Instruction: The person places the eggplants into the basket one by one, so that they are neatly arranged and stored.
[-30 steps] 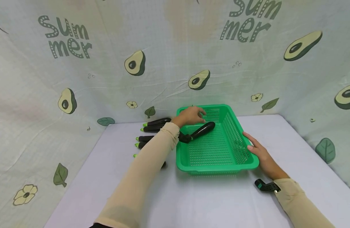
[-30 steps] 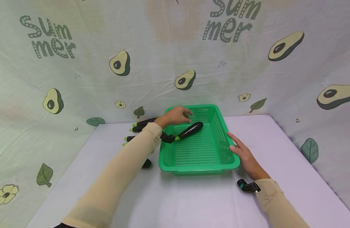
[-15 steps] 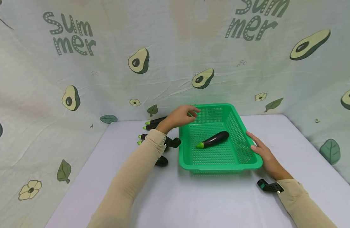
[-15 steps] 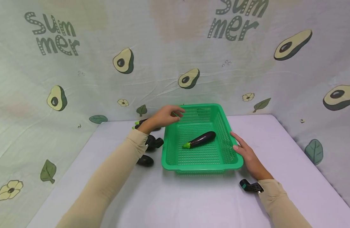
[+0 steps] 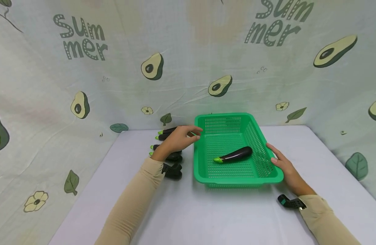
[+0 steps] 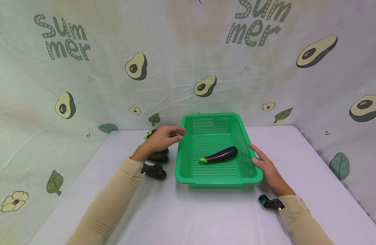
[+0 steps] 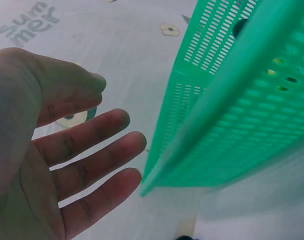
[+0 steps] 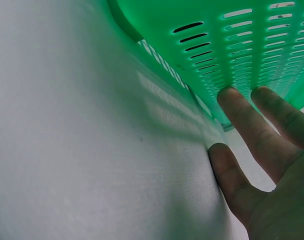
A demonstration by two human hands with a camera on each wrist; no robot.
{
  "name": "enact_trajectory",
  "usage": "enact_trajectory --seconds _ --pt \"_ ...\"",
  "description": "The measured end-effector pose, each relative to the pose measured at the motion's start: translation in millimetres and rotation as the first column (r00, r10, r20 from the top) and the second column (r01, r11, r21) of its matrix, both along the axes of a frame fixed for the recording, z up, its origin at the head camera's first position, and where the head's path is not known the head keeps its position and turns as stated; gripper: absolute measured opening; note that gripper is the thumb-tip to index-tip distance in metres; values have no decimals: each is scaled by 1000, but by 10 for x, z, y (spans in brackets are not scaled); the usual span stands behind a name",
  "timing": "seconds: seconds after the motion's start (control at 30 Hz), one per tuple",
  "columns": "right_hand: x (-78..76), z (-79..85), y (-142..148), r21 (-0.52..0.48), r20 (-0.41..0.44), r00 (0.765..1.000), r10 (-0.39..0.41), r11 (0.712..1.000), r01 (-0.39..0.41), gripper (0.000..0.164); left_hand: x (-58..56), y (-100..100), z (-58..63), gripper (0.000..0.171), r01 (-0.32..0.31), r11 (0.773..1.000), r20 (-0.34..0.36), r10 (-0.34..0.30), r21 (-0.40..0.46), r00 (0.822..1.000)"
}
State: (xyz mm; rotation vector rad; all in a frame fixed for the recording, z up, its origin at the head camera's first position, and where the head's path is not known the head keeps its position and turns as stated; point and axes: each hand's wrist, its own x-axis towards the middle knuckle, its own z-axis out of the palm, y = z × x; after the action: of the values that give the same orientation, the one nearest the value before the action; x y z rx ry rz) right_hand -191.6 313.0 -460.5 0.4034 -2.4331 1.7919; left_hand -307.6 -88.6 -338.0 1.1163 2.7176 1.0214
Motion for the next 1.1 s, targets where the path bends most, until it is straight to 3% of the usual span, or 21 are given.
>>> enact_trajectory --seconds 0.27,0.53,1.1 --pt "15 -3 32 -5 -3 1000 -4 1000 4 56 215 -318 -262 34 -50 990 7 50 132 999" --pt "8 15 -13 10 14 1000 -2 1000 2 56 451 -553 -427 30 -136 980 83 125 144 989" --pt "0 -9 -5 2 -1 1000 -8 1000 8 56 550 -873 -736 34 -227 957 144 202 181 969"
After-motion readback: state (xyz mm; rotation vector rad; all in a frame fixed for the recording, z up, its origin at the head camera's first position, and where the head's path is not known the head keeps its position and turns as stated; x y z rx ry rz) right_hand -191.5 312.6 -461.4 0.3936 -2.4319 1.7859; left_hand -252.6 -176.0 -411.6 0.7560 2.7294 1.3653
